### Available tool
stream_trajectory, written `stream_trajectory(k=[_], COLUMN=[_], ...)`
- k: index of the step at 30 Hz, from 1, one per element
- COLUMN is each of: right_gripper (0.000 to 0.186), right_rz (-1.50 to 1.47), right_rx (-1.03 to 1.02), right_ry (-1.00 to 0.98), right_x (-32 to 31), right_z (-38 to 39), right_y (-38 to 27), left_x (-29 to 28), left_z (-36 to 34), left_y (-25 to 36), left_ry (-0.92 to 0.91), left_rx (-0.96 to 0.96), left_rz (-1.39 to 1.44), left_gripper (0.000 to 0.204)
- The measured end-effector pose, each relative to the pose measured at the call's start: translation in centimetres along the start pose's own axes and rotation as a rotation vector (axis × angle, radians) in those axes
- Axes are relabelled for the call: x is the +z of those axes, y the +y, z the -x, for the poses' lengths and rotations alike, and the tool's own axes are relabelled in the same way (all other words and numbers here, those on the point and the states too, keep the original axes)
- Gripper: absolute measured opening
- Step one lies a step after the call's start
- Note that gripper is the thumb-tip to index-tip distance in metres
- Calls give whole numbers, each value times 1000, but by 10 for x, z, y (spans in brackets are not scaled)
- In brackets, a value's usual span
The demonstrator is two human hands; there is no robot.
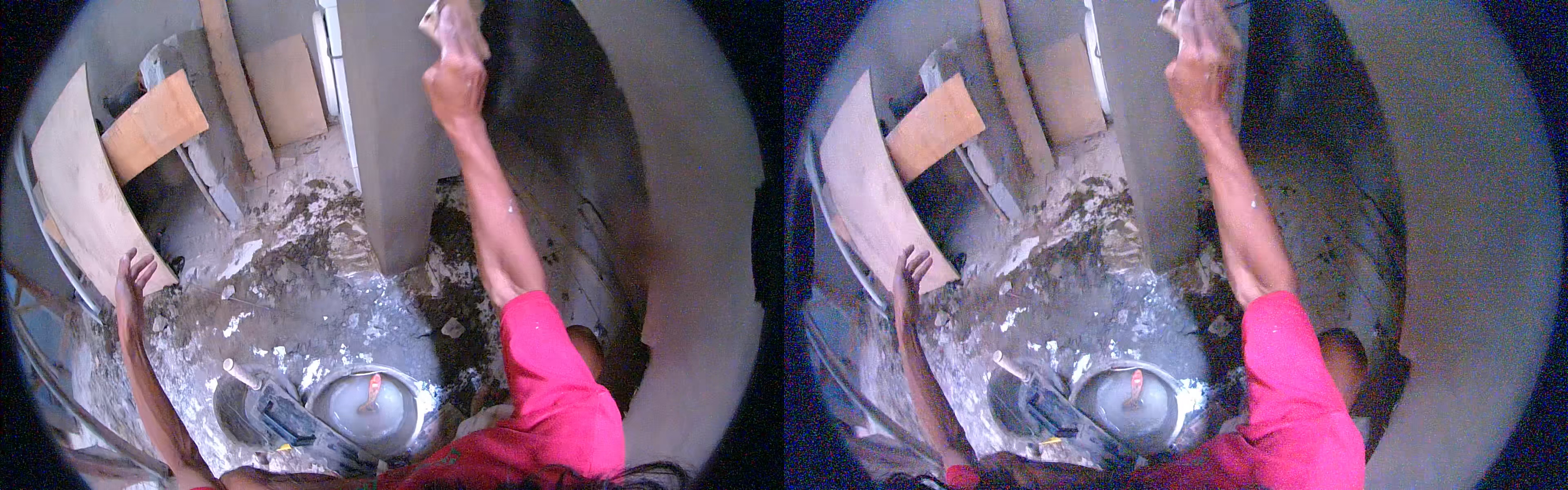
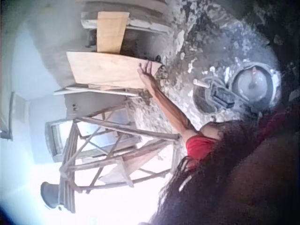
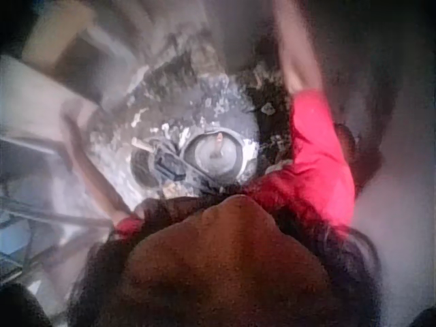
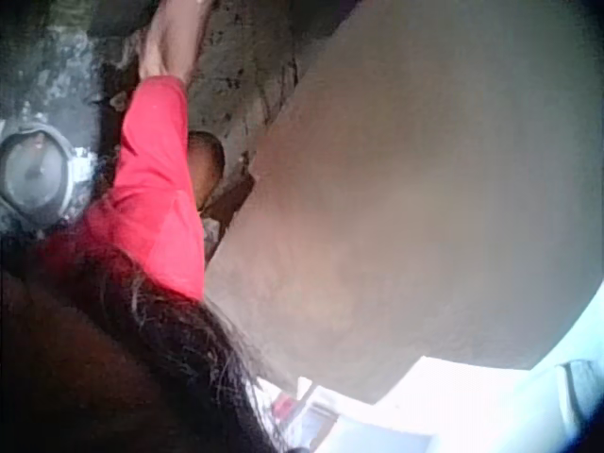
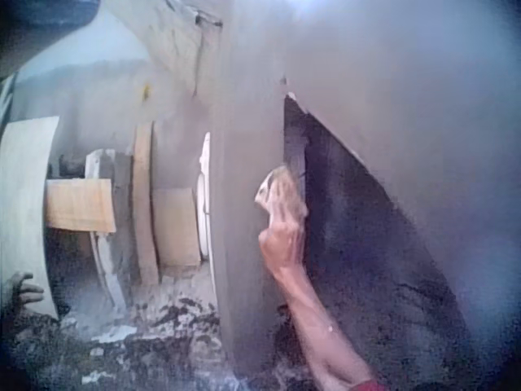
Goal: The person applies plaster to a wall corner using a sponge and a trowel, then refills the trowel with plaster from a bucket using a brush.
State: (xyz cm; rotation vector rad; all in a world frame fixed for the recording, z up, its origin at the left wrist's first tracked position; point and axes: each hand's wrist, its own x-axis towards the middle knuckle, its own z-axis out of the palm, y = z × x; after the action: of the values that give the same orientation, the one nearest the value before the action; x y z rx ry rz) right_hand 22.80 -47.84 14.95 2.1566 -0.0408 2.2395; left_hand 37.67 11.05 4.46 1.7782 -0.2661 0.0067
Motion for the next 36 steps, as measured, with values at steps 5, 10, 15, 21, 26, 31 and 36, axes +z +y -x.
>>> stream_trajectory(k=[5,10,15,21,26,31,36], right_gripper=[75,71,67,78,74,61,70], right_rz=[-5,-221,-78,10,-154,-242,-65], right_rx=[227,419,138,170,443,317,198], right_ry=[-249,-431,-92,-242,-494,-222,-228], right_x=[-3,-40,-26,-5,-44,-48,-4], right_z=[163,219,54,158,247,120,105], right_y=[-28,-45,-5,-14,-26,-31,-8], left_x=[3,-6,-8,-22,-5,-4,-21], left_z=[-1,-12,-2,-6,-4,10,-11], left_y=[1,0,-1,-5,7,21,-2], left_ry=[19,-20,-7,14,-24,40,-55], left_rx=[-17,52,50,-5,76,57,71], left_rz=[49,96,55,145,110,118,166], left_gripper=[71,72,72,71,71,68,73])
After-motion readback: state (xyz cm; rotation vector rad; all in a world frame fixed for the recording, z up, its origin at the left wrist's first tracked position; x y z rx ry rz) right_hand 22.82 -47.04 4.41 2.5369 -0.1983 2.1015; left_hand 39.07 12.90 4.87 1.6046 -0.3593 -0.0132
